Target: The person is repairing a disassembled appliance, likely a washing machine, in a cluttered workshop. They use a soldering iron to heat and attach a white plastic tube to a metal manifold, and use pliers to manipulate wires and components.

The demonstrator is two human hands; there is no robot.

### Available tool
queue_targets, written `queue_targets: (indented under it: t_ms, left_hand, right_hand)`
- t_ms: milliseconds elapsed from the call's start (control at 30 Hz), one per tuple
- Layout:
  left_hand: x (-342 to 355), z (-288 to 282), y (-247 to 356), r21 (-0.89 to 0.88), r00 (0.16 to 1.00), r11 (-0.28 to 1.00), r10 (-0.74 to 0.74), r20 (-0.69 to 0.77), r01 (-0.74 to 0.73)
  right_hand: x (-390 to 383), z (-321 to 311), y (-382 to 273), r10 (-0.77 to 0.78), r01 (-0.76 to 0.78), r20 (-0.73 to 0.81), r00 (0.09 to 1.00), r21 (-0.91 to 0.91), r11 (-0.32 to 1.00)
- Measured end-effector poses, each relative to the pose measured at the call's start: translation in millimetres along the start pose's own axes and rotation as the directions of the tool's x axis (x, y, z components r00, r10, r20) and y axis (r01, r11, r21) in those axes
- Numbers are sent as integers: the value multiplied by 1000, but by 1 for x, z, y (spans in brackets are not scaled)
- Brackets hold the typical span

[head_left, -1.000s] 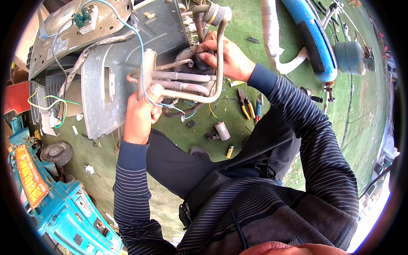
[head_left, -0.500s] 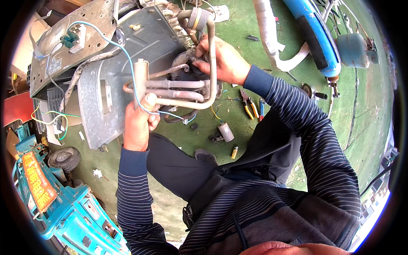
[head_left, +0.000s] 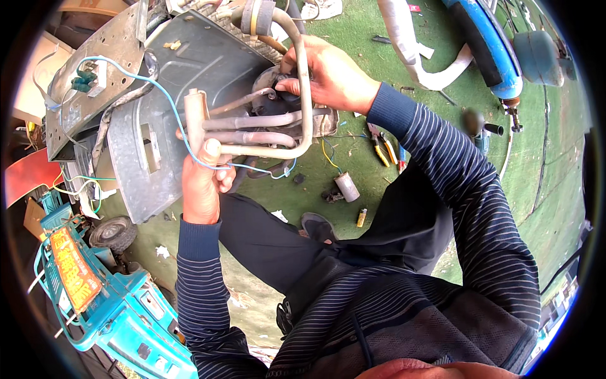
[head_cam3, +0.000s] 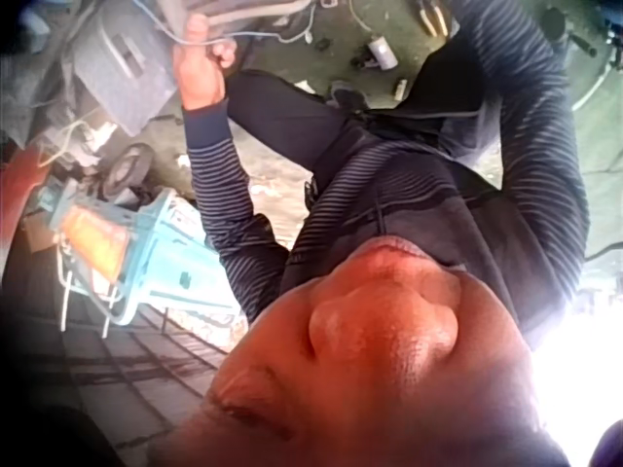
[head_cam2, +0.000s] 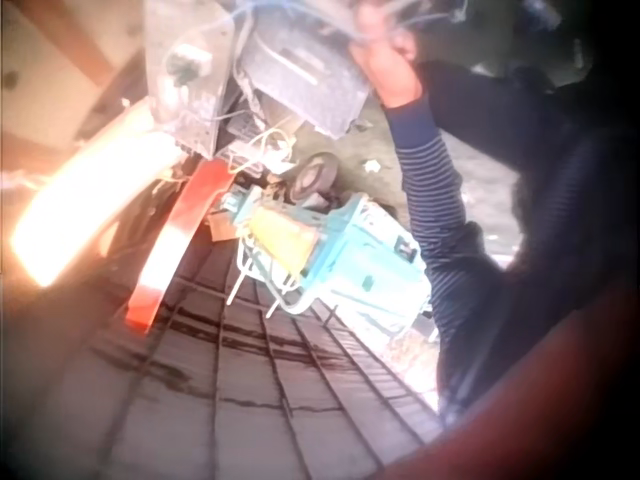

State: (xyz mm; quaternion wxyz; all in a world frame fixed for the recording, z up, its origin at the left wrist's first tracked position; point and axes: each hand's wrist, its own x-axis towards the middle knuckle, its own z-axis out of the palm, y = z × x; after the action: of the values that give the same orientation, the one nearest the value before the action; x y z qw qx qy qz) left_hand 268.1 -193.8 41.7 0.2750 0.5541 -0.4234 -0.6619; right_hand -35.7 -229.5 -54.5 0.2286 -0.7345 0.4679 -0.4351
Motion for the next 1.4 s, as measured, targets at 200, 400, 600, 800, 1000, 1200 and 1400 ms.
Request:
queue_targets:
  t_ms: [200,400,600,800,1000,1200,1400]
  left_hand:
    - [-2,5,1,-6,1000,1000,21,-6,-21]
    - [-3,14,4,-22,998,999,33,-50,-34]
    - [-3,7,2,-3,1000,1000,6,-9,-6]
    - [-2,8,3,-5,1000,1000,11,-7,-11]
    - [-2,5,1,-16,1000,1000,15,-2,-15]
    - [-1,5,1,-19,1000,999,25,-8,-26]
    - [-1,3,1,-6,1000,1000,12,-1,-12]
  right_hand:
    - [-2,11,7,-70,72,-29,997,78,994]
    - [-1,11,10,-70,70,-10,998,103,992]
    - [-1,7,2,-9,8,13,1000,60,998]
    - [0,4,-3,10,-11,27,1000,43,999]
    - [2,2,-5,52,-55,48,997,69,996]
    - [2,3,-3,37,-42,74,997,62,997]
    - [2,4,-3,16,-18,35,999,37,999]
